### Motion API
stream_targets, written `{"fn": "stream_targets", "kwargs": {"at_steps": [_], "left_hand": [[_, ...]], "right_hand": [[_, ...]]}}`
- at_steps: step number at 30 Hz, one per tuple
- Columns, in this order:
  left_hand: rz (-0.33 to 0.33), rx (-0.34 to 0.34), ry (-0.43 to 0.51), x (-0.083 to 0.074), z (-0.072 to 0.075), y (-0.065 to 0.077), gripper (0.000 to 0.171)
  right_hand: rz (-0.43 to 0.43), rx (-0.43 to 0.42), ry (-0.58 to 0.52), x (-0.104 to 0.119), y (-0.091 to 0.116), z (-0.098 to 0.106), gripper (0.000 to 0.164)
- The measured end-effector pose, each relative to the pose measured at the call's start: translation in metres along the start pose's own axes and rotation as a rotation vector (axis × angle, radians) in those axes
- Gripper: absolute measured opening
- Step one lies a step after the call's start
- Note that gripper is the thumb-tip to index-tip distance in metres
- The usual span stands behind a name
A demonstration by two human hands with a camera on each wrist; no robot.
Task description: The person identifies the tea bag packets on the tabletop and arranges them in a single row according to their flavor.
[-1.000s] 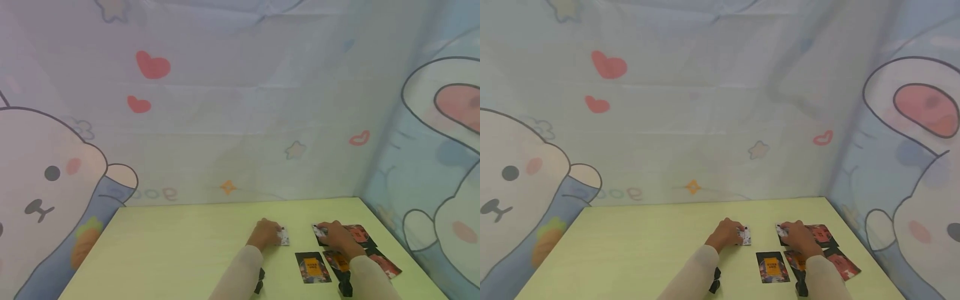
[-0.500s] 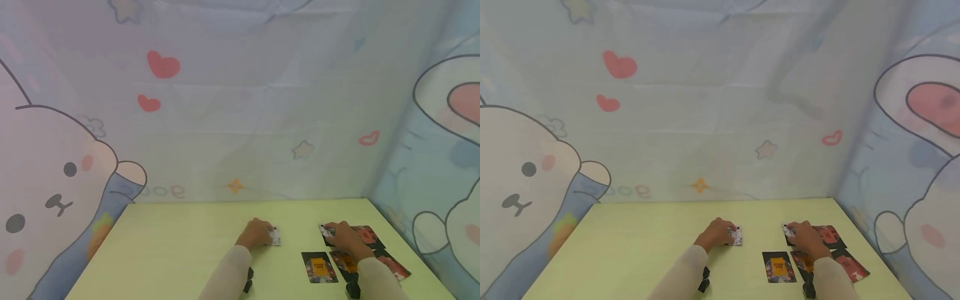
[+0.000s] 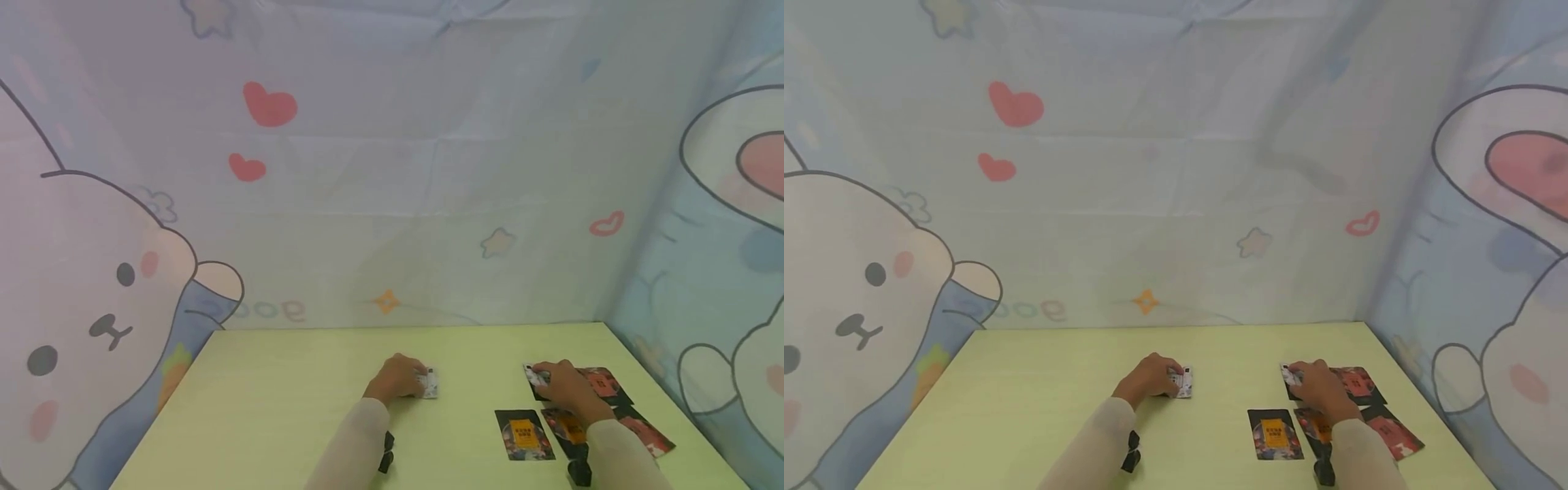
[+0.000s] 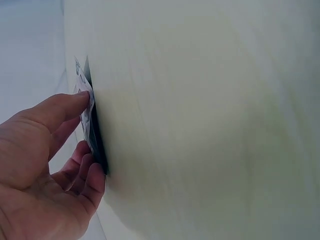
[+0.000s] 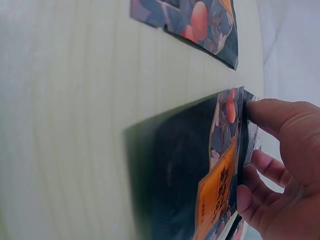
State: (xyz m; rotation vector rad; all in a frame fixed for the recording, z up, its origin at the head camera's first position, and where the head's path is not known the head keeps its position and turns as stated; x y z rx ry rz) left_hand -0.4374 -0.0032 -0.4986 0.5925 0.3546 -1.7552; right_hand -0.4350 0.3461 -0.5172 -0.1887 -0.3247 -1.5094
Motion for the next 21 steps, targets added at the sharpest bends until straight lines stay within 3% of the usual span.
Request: {"fn": "stream_targets", "kwargs": {"at_steps": [21], "left_hand": [[0.087,-0.001,0.001,0.061,0.035,0.022,0.036]], "right_hand": [[-0.001,0.024,-0.006,0.004,0.003,0.002,0.049]]}}
Point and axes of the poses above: each hand's wrist, its own y-axis away from the middle knuckle, its own z-axis out of the back of the hand, x = y × z, the point moved 5 cm from there along -y, towards the middle knuckle, and after that the axes turned 1 degree about x, right-handed, at the moved point
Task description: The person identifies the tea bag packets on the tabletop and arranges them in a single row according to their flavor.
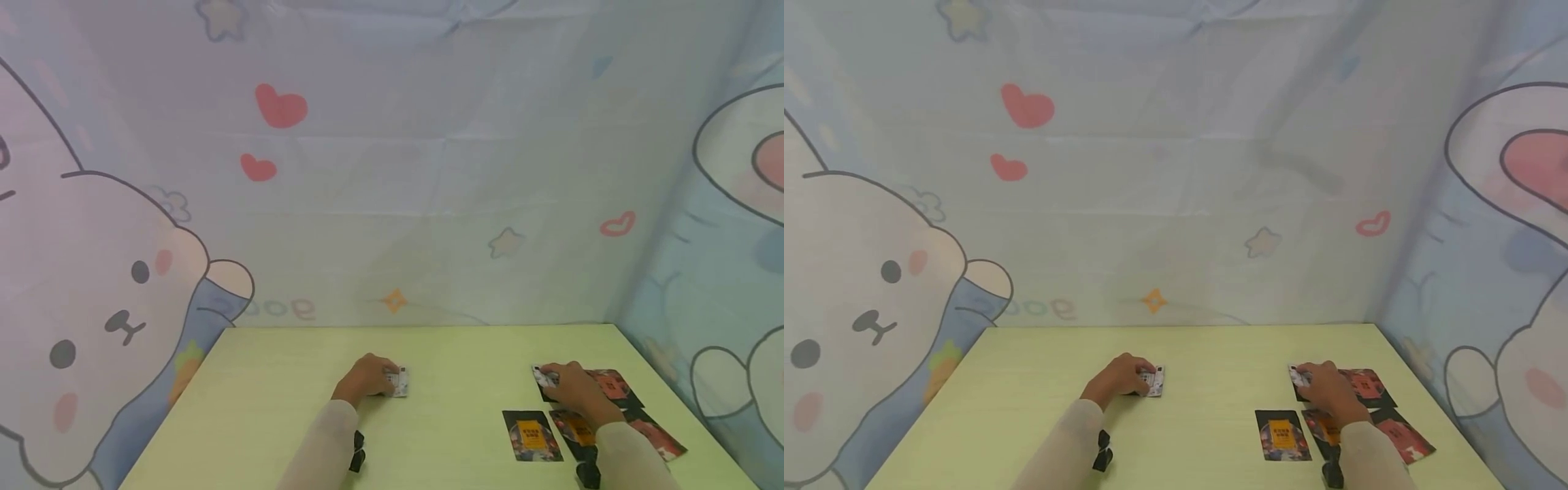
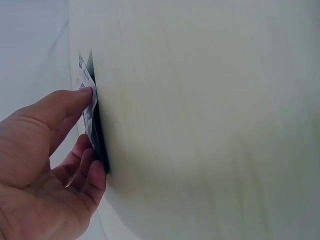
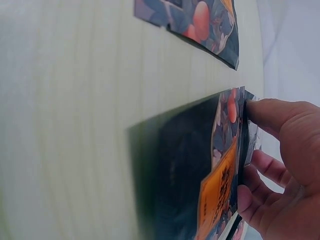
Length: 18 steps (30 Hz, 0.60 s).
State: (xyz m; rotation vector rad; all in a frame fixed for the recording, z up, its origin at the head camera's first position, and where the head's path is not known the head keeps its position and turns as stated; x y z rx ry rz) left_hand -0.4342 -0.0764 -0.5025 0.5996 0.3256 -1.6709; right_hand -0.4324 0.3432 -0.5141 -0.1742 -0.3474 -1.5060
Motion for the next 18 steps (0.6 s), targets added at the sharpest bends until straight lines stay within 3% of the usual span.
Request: {"fn": "stream_targets", "kwargs": {"at_steps": [10,18], "left_hand": [[0.03,-0.033,0.035,0.032,0.019,0.013,0.038],[0.067,-0.056,0.026,0.06,0.037,0.022,0.039]], "right_hand": [[-0.029,0.002,0.0,-0.003,-0.002,-0.001,0.051],[-0.001,0.004,0.003,0.001,0.0,0.001,0.05]]}}
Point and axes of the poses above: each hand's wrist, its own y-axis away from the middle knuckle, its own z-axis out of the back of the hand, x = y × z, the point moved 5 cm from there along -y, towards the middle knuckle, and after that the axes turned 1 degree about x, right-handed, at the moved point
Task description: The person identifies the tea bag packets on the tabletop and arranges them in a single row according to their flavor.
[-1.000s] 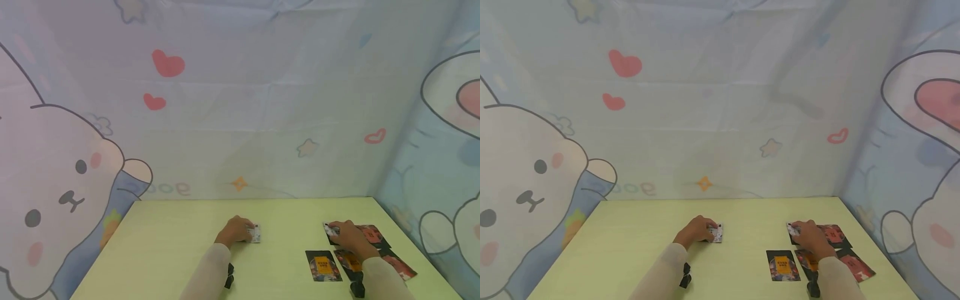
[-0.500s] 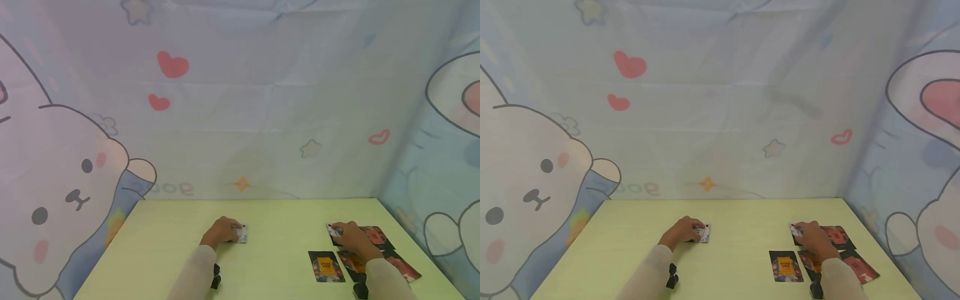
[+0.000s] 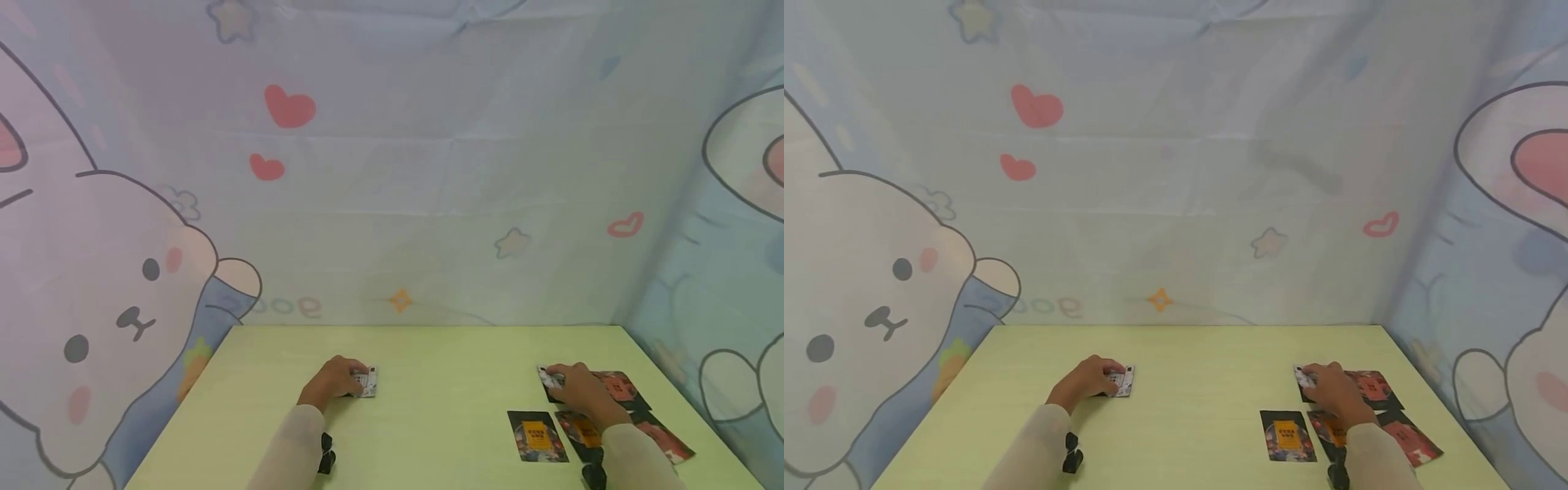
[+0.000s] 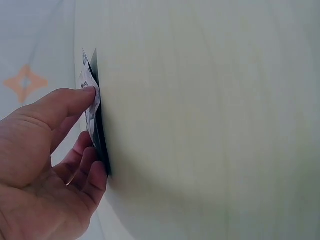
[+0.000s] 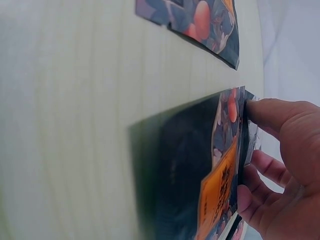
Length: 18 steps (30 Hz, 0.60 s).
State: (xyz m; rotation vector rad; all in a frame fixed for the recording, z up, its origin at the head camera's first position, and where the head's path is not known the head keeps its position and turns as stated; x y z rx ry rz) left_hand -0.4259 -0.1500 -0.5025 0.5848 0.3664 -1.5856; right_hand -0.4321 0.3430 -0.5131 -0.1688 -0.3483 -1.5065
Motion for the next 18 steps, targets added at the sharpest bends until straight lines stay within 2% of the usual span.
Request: {"fn": "stream_targets", "kwargs": {"at_steps": [11,18], "left_hand": [[0.045,-0.023,-0.037,0.032,0.025,0.009,0.039],[0.082,-0.031,-0.029,0.056,0.041,0.016,0.042]], "right_hand": [[-0.008,0.001,-0.008,-0.001,0.001,-0.001,0.051],[0.031,-0.019,-0.018,-0.004,-0.002,-0.003,0.051]]}}
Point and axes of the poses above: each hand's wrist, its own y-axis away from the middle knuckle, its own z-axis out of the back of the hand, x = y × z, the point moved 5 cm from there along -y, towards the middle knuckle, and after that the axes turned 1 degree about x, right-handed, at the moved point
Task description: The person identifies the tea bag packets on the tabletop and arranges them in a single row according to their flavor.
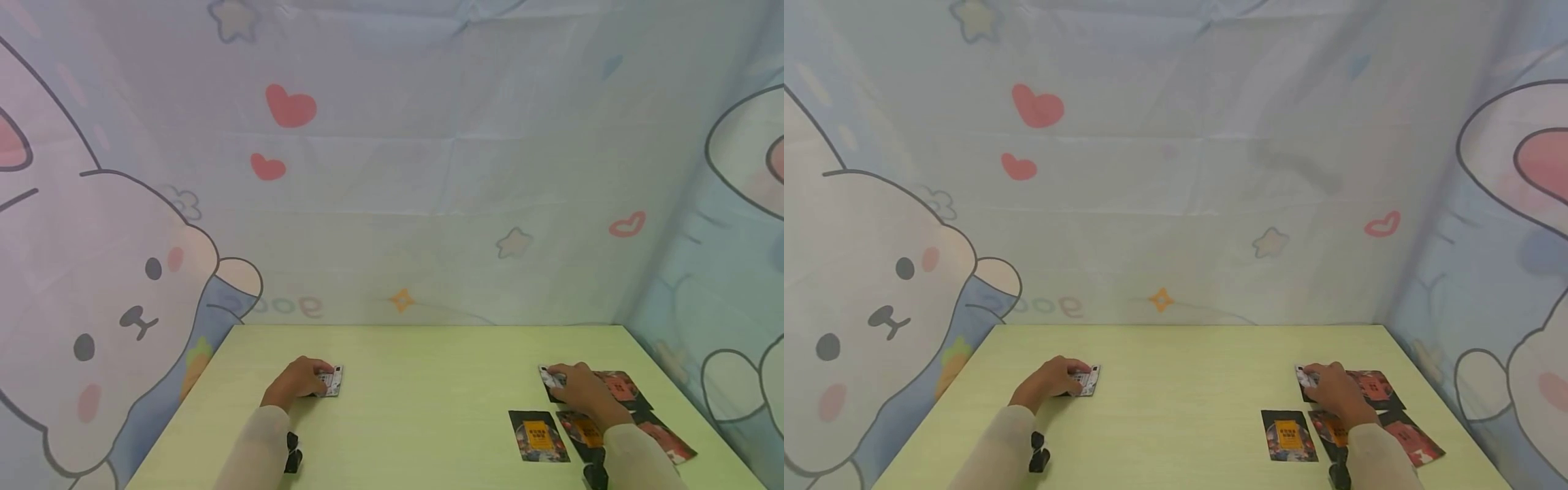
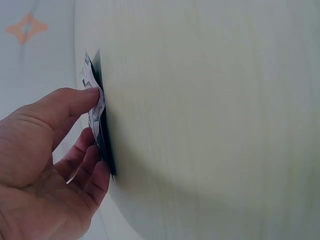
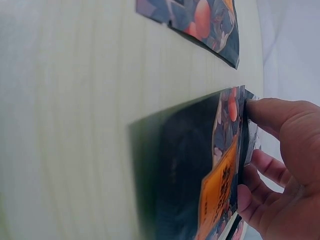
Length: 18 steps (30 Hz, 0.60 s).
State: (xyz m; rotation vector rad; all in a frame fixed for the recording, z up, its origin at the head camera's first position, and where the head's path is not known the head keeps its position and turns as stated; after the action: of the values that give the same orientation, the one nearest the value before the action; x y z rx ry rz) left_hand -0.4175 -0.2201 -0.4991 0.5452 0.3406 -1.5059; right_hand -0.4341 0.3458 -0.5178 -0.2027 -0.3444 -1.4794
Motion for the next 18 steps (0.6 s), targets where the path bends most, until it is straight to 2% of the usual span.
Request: {"fn": "stream_targets", "kwargs": {"at_steps": [9,14,18], "left_hand": [[0.031,0.009,-0.031,0.018,0.017,0.01,0.044],[0.038,0.01,-0.041,0.021,0.025,0.016,0.045],[0.026,0.008,-0.049,0.023,0.025,0.013,0.044]], "right_hand": [[0.015,-0.007,0.006,-0.002,-0.001,-0.001,0.051],[0.019,0.001,0.003,0.0,0.0,-0.001,0.051],[0.027,0.0,-0.001,0.0,0.0,0.001,0.05]]}}
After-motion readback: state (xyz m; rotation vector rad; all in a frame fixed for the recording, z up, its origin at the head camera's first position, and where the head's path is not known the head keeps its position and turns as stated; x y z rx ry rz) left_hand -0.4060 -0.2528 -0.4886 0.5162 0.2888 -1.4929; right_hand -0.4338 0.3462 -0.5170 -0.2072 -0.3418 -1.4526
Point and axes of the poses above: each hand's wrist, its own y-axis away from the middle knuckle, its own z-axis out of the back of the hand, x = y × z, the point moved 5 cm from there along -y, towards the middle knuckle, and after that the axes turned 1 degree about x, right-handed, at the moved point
